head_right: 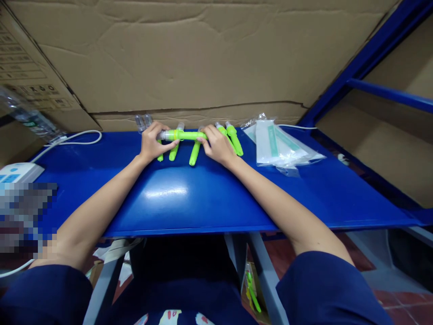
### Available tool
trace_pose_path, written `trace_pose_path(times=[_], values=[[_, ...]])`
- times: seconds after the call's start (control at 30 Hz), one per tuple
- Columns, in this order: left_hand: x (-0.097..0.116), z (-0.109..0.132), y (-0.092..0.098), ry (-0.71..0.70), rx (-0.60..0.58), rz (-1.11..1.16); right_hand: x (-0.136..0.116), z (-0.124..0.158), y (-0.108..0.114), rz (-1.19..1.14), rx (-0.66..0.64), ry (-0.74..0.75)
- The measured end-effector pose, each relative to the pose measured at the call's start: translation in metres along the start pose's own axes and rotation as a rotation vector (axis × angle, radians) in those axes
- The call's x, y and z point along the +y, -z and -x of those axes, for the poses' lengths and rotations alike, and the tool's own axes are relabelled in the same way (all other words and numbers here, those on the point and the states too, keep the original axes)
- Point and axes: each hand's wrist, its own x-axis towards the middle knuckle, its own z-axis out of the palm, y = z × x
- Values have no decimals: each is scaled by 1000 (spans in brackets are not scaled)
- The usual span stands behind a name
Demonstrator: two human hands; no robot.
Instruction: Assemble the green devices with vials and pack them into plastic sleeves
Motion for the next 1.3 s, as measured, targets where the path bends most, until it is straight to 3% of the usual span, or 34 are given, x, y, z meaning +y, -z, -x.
trace_pose_path(times=[0.23, 0.6, 1.3], values=[[-2, 0, -1, 22, 3, -2, -1, 0, 3, 41, 15, -56], [-6, 2, -3, 40, -7, 15, 8, 1, -4, -71, -44, -36], [-6, 2, -3, 3, 5, 0, 3, -1, -1, -64, -41, -22]])
